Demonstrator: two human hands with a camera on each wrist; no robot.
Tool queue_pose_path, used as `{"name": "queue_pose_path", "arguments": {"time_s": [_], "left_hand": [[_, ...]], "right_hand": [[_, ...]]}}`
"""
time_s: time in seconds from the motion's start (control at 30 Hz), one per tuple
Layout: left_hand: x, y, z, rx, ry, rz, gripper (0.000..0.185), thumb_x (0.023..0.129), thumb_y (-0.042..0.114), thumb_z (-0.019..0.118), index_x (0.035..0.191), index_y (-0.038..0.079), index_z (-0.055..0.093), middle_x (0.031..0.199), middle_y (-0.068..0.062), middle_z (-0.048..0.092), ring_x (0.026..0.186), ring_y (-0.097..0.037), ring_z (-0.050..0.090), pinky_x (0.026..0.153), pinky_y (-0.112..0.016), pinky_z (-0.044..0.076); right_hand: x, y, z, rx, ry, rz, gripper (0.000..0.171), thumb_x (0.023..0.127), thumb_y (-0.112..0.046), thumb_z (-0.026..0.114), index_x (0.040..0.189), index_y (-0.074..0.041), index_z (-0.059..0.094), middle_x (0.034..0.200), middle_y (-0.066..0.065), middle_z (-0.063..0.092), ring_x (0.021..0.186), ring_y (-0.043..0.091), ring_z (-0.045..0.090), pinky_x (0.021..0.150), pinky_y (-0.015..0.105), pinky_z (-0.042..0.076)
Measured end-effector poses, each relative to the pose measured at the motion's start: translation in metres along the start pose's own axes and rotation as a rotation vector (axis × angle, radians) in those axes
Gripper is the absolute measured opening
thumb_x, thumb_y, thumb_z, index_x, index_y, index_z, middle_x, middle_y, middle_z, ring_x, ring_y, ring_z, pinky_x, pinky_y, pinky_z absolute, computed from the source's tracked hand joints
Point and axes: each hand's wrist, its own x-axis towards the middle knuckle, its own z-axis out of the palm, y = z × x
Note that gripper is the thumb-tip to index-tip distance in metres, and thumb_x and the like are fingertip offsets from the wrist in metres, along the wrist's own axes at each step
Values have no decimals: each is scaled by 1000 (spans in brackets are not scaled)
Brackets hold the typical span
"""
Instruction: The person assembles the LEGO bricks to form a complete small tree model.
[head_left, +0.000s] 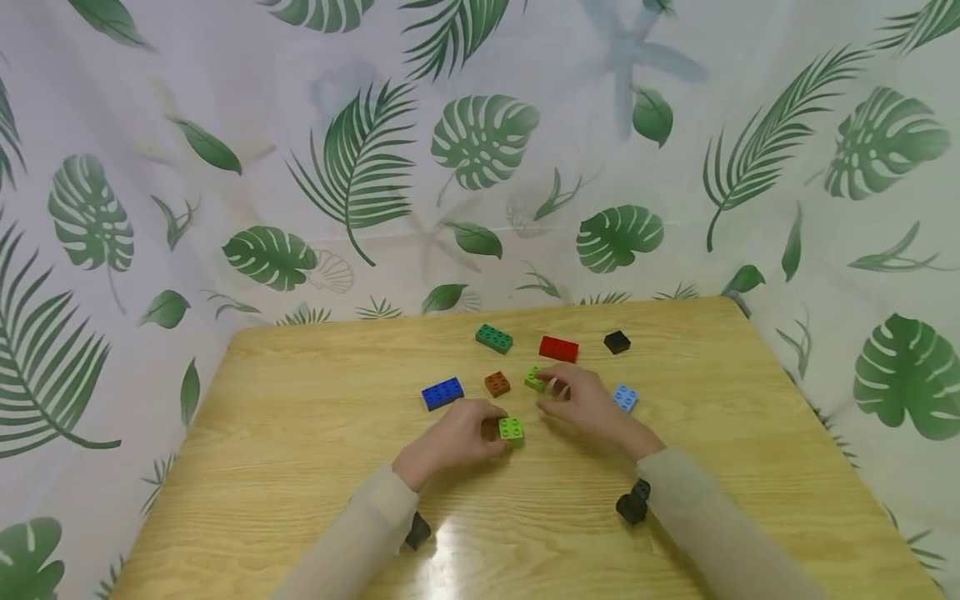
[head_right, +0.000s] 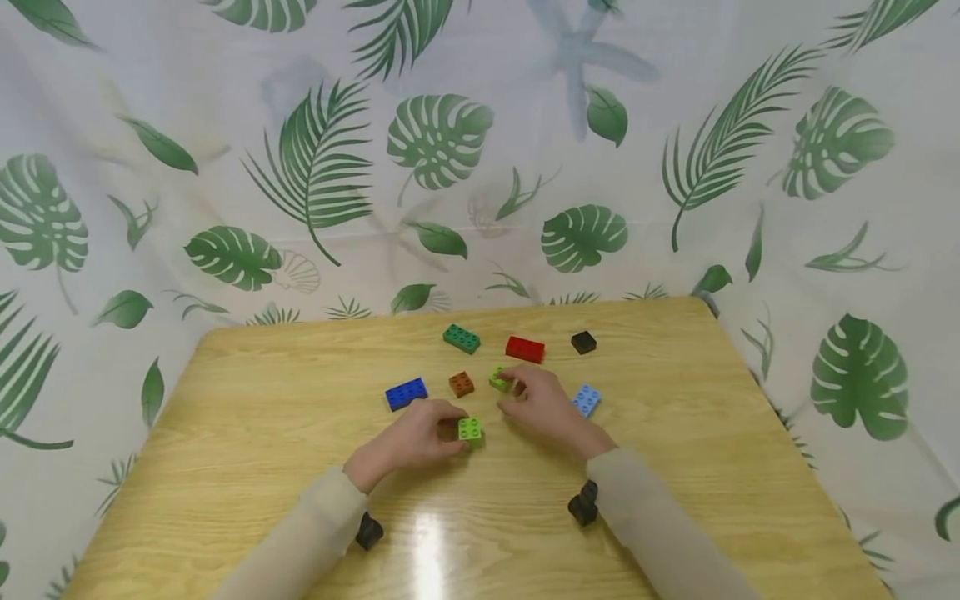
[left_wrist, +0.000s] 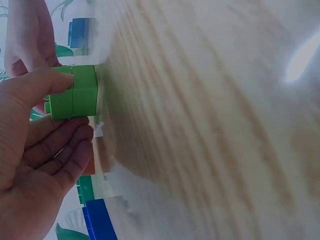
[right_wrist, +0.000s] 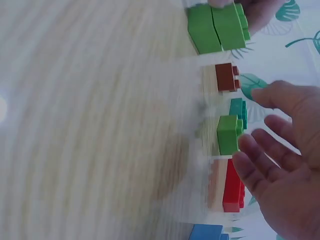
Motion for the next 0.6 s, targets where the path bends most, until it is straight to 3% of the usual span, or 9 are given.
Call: {"name": "queue_pose_path", "arguments": {"time_s": [0.17,0.6], "left_hand": [[-2,-1,2,-36,12,-5,42,92,25,82,128,5,74,119,-6,76,107,-16,69,96,-32,55],[-6,-3,3,-63,23,5,41,94,24,81,129,5,73,120,-6,75,109,-18,68,96,-33,55]], "right_hand": [[10,6,0,-15,51,55,49,95,-15,78,139,3,64,121,20,66,94,25,63,79,35,52],[23,19,11,18,46,181,52,97,-21,75,142,0,60,106,12,62,90,22,52,80,37,43]]}}
